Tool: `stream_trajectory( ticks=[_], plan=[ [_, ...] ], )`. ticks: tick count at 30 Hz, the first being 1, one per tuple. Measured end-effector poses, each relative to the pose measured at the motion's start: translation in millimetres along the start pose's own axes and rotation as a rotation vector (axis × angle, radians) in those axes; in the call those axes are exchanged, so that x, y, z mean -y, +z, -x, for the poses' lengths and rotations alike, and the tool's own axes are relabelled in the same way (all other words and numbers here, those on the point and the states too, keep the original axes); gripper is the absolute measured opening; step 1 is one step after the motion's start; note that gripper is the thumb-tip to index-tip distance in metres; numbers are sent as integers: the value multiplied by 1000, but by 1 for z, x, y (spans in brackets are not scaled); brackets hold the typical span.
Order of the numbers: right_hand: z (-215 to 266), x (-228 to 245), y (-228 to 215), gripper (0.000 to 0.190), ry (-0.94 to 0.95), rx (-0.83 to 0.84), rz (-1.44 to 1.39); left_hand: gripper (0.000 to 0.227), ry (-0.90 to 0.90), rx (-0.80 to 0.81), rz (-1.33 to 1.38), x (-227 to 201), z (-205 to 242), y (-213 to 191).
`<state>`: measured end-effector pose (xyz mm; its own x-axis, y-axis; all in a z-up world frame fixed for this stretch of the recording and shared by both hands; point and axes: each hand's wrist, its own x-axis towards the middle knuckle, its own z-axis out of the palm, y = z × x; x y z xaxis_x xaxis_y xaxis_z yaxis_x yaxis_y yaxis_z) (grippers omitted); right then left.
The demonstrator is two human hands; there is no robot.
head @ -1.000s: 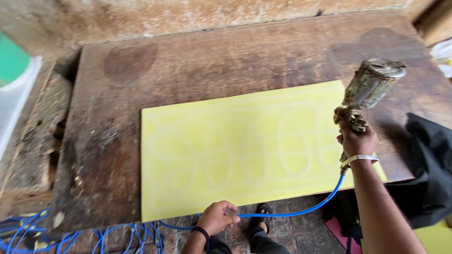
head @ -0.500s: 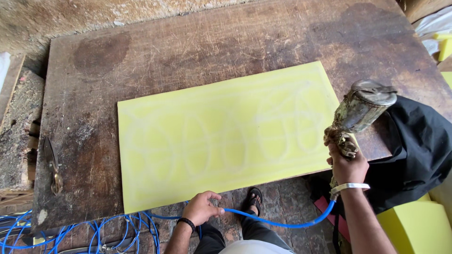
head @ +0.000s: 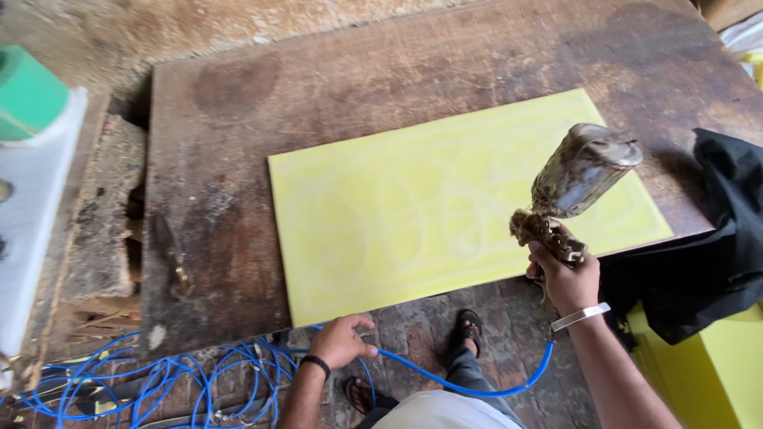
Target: The person smooths and trims a black fabric sheet on a wooden workbench using large shears, then places a yellow foam sheet on the bench and sprays it with an air gun. The person then lays the black fabric over the foam and trims the edges again.
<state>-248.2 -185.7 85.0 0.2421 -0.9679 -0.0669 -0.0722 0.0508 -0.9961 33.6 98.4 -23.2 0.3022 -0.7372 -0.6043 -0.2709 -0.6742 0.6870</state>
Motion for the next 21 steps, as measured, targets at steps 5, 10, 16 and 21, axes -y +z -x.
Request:
stream_trajectory(
  ticks=[5, 10, 16, 21],
  plan=[
    [42, 16, 80, 44, -46, 85, 100, 59, -131, -32, 226, 101, 49, -48],
    [69, 0, 154, 60, 81, 199, 77, 61, -34, 36, 237, 165, 65, -80],
    [86, -40, 264, 69, 166, 282, -105, 59, 136, -174, 581, 134, 65, -93],
    [124, -67, 391, 68, 12, 417, -148, 69, 345, -366, 203, 73, 65, -121]
  ],
)
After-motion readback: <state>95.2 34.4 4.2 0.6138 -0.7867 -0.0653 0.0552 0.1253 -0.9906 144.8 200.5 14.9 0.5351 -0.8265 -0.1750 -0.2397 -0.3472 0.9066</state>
